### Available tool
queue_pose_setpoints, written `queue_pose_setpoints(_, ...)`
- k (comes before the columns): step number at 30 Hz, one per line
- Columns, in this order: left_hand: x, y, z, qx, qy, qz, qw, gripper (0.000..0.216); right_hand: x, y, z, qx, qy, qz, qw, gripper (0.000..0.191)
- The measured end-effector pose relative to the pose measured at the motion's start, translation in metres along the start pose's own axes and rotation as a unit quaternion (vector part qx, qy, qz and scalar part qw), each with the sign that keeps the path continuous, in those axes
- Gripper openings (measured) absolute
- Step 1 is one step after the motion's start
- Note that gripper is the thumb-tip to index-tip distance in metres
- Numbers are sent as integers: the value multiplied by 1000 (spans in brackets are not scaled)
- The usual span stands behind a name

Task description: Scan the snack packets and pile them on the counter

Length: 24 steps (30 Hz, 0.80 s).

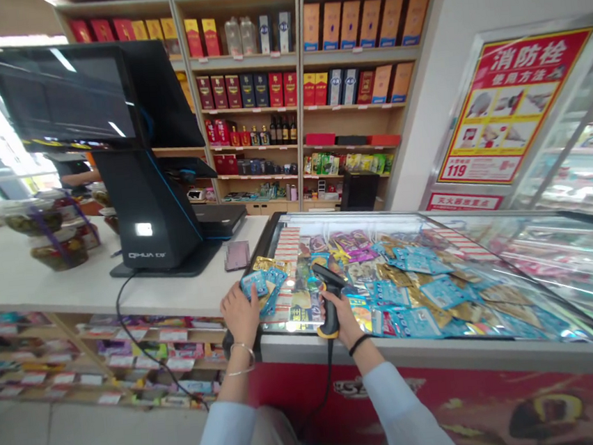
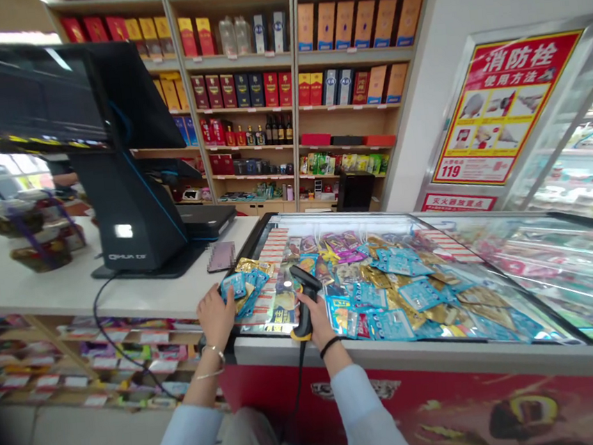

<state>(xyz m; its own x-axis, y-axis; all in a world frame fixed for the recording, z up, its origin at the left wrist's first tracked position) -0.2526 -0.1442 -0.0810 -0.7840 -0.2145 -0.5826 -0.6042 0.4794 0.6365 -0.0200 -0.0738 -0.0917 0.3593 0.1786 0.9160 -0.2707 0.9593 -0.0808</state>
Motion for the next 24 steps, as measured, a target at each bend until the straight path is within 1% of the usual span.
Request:
queue_pose_setpoints(3,-2,-1,-4,-10,5,-9,1000,54,-1,-1,1,2,9,-11,1000,33)
queue_pose_setpoints(6,-12,-3,-10,-30,-13,-2,999,46,5,-6,-2,-3,24,-36,999,30)
queue_pose_setpoints(8,-26,-5,-11,-32,-32,7,999,42,14,-12,-11,-10,36,-46,998,29)
queue_pose_setpoints(10,-49,-6,-8,-26,-58,26,998,39,28,-19,-28,-19,44,-56,997,29)
queue_pose_setpoints(12,-81,-9,-1,-19,-100,56,993,36,48,-27,-51,-27,43,-78,996,30)
queue_pose_setpoints(14,-123,-18,11,-6,-164,97,982,39,72,-35,-80,-38,34,-117,992,33)
queue_pose_setpoints(15,-147,-24,17,2,-206,129,970,43,84,-39,-95,-45,24,-130,990,33)
queue_pose_setpoints(17,-197,-41,33,38,-283,192,939,45,106,-45,-129,-64,4,-156,986,33)
queue_pose_setpoints(20,-267,-68,58,105,-344,248,899,47,137,-53,-181,-90,-27,-182,979,35)
queue_pose_setpoints(22,-302,-79,77,141,-359,262,885,48,156,-58,-216,-115,-47,-194,973,35)
queue_pose_setpoints(24,-324,-83,99,177,-359,271,876,49,172,-61,-247,-146,-73,-191,968,31)
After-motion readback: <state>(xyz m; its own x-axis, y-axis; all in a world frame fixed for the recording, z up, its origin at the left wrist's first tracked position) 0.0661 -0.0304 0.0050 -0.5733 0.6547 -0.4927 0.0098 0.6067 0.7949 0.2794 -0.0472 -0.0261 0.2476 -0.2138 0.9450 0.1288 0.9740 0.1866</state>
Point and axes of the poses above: each hand's wrist, its own y-axis towards the middle knuckle, its own z-axis out of the palm, x = y × z, the point moved 3 cm from there along y, towards the middle knuckle, and after that the axes turned 11 degrees about -y, right-handed, at the moved point
